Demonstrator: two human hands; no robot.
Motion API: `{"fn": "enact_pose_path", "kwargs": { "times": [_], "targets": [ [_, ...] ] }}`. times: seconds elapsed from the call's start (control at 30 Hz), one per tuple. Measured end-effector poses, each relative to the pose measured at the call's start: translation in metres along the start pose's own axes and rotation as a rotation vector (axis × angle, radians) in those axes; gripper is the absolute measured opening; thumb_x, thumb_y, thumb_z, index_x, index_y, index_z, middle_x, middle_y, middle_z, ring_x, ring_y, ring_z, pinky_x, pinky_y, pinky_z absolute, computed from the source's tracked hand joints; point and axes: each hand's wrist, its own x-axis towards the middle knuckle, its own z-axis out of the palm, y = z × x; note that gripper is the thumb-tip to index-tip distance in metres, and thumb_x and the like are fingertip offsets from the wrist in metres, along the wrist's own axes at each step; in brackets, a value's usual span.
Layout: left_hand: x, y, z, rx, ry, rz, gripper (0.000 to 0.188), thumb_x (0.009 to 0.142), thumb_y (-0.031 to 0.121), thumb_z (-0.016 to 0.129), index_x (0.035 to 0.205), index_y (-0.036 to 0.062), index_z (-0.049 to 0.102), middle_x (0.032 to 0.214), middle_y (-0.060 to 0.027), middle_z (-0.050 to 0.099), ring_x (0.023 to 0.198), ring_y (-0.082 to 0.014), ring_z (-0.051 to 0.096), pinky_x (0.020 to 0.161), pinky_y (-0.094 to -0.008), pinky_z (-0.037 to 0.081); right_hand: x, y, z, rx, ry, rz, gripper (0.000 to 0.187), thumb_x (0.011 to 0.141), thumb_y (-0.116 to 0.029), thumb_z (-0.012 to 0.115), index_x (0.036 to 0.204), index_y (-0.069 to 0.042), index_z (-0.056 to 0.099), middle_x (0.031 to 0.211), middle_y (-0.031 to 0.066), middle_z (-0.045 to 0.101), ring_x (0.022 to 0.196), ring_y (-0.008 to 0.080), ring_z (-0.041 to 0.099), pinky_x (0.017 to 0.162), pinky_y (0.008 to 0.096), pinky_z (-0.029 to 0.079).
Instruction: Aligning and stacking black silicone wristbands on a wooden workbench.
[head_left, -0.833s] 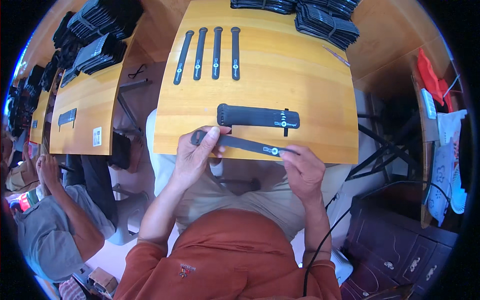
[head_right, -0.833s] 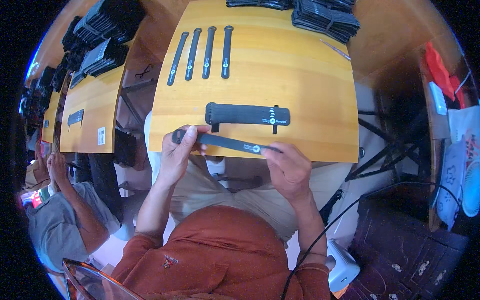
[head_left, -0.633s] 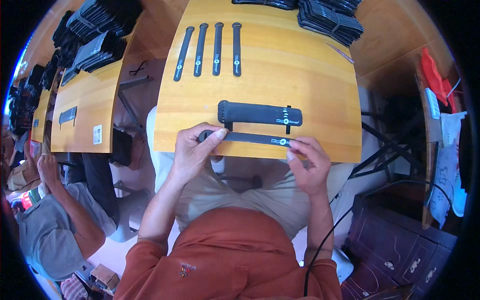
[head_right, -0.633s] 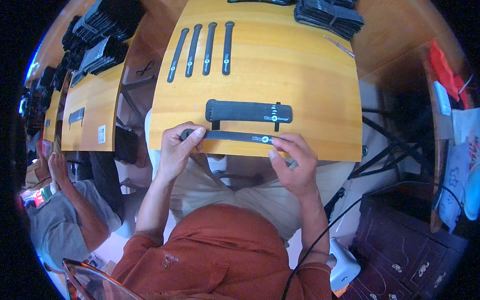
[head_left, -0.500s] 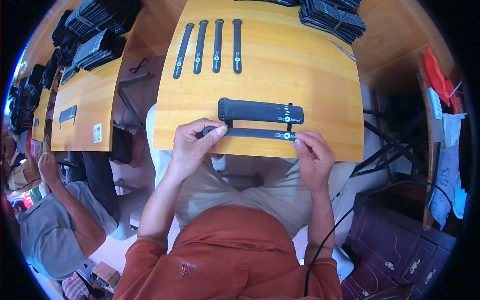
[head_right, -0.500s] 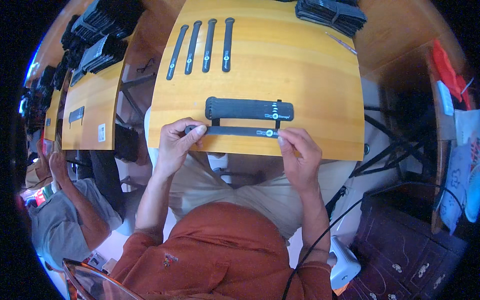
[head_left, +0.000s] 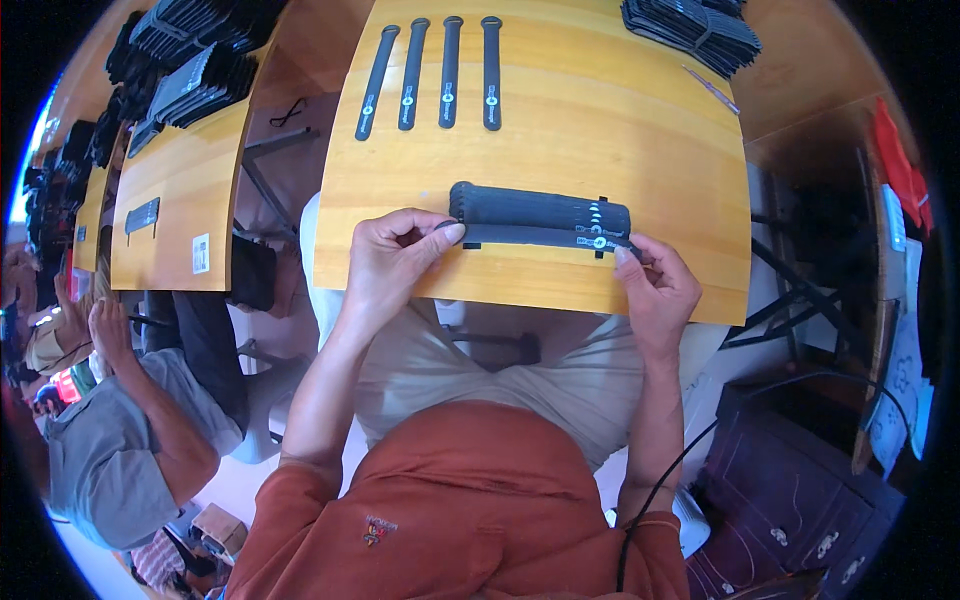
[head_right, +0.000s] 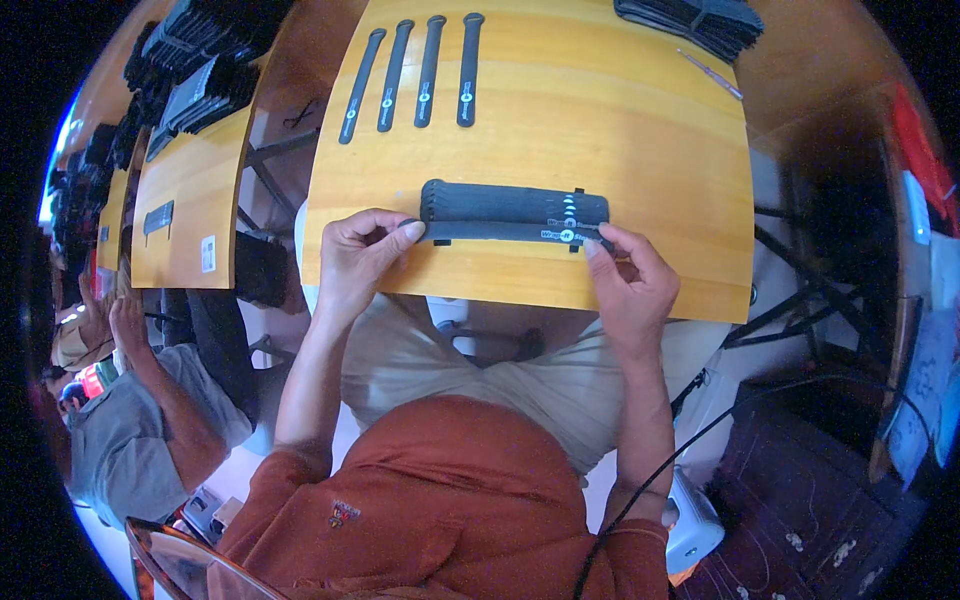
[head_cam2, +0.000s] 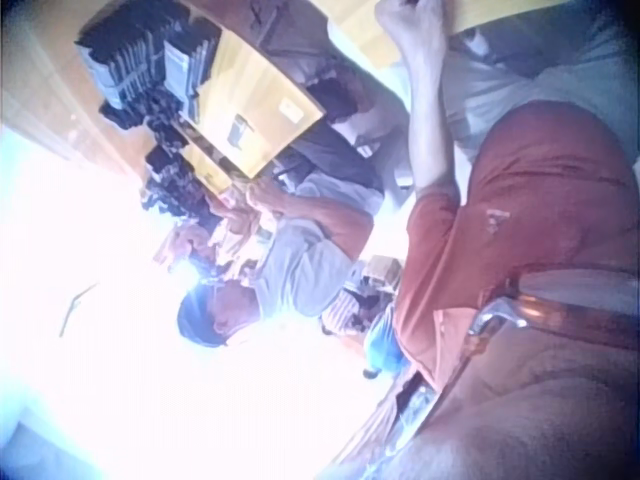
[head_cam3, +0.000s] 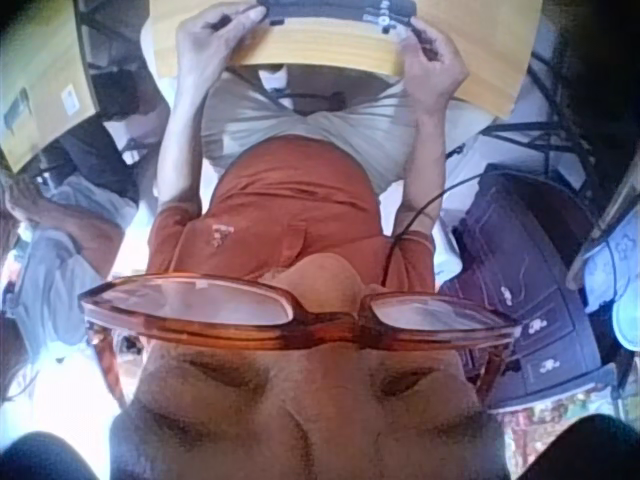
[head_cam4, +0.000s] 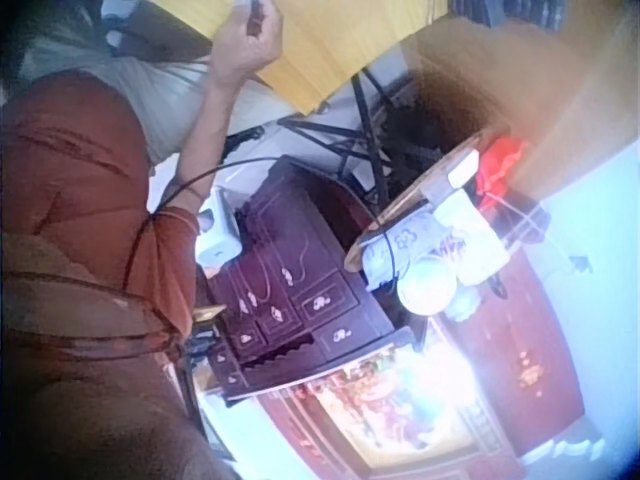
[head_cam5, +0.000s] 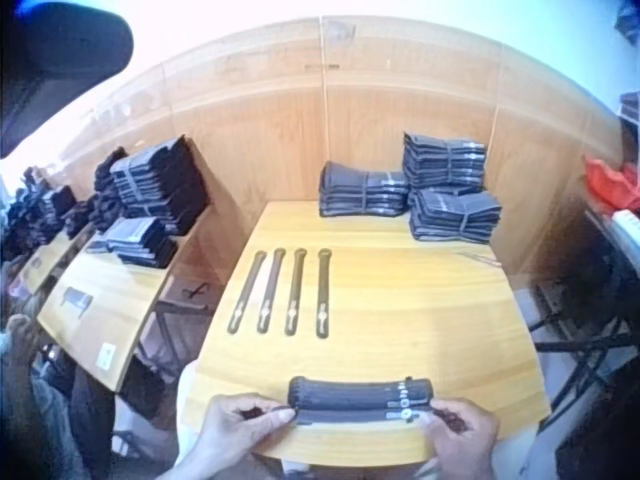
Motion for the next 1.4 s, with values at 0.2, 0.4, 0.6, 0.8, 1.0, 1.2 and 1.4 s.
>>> {"fn": "enact_pose_path", "kwargs": {
  "times": [0.2, 0.4, 0.6, 0.8, 1.0, 1.2, 1.4],
  "targets": [
    [0.007, 0.003, -0.001, -0.015, -0.083, -0.046, 0.016, 0.098, 0.011, 0.072, 0.103, -0.0043, 0.075, 0.075, 0.0025, 0.066, 0.066, -0.0023, 0.054, 0.059, -0.0192, 0.044, 0.010, 0.002, -0.001, -0.029, -0.007, -0.035, 0.020, 0.094, -0.003, 0.074, 0.113, 0.002, 0.073, 0.093, 0.0036, 0.070, 0.080, 0.0084, 0.064, 0.069, 0.0227, 0.053],
    [0.012, 0.000, -0.004, -0.022, -0.148, -0.051, 0.018, 0.101, 0.011, 0.068, 0.110, -0.0037, 0.073, 0.081, 0.0001, 0.068, 0.073, -0.0056, 0.061, 0.067, -0.0211, 0.051, 0.013, 0.007, -0.003, -0.025, -0.039, -0.007, 0.022, 0.095, -0.003, 0.071, 0.116, 0.003, 0.072, 0.096, 0.0067, 0.070, 0.075, 0.0099, 0.063, 0.066, 0.0234, 0.052],
    [0.017, 0.001, -0.006, 0.181, -0.133, -0.084, 0.017, 0.101, 0.011, 0.068, 0.108, -0.0039, 0.073, 0.080, 0.0002, 0.067, 0.071, -0.0049, 0.060, 0.066, -0.0209, 0.052, 0.019, 0.007, 0.000, -0.075, -0.031, -0.031, 0.020, 0.095, -0.002, 0.071, 0.114, 0.004, 0.073, 0.093, 0.0074, 0.070, 0.074, 0.0101, 0.063, 0.065, 0.0239, 0.051],
    [0.018, 0.000, -0.006, 0.147, -0.126, -0.110, 0.019, 0.101, 0.012, 0.069, 0.110, -0.0042, 0.073, 0.082, 0.0000, 0.068, 0.071, -0.0040, 0.060, 0.065, -0.0204, 0.052, 0.020, 0.011, 0.001, -0.060, -0.031, -0.039, 0.019, 0.095, -0.003, 0.071, 0.112, 0.004, 0.073, 0.090, 0.0073, 0.069, 0.075, 0.0096, 0.061, 0.064, 0.0238, 0.049],
    [0.017, -0.002, -0.007, 0.134, -0.148, -0.105, 0.020, 0.101, 0.011, 0.068, 0.113, -0.0043, 0.072, 0.087, -0.0013, 0.070, 0.073, -0.0042, 0.061, 0.067, -0.0200, 0.055, 0.020, 0.007, -0.001, -0.098, -0.058, -0.052, 0.018, 0.096, -0.003, 0.070, 0.112, 0.004, 0.073, 0.089, 0.0071, 0.069, 0.070, 0.0105, 0.061, 0.061, 0.0239, 0.049],
    [0.018, 0.000, -0.002, 0.136, -0.094, -0.132, 0.015, 0.098, 0.008, 0.072, 0.107, -0.0039, 0.074, 0.082, -0.0022, 0.072, 0.068, -0.0040, 0.061, 0.062, -0.0205, 0.052, 0.019, 0.007, 0.001, -0.142, -0.015, -0.082, 0.017, 0.094, -0.001, 0.070, 0.109, 0.004, 0.073, 0.089, 0.0085, 0.069, 0.069, 0.0114, 0.063, 0.061, 0.0252, 0.050],
    [0.019, 0.001, -0.001, 0.193, -0.073, -0.136, 0.013, 0.097, 0.007, 0.072, 0.103, -0.0042, 0.074, 0.079, -0.0032, 0.072, 0.065, -0.0040, 0.061, 0.060, -0.0210, 0.051, 0.020, 0.009, 0.001, -0.193, 0.025, -0.153, 0.016, 0.090, 0.000, 0.073, 0.106, 0.005, 0.074, 0.089, 0.0100, 0.070, 0.073, 0.0119, 0.063, 0.063, 0.0255, 0.050]
  ]
}}
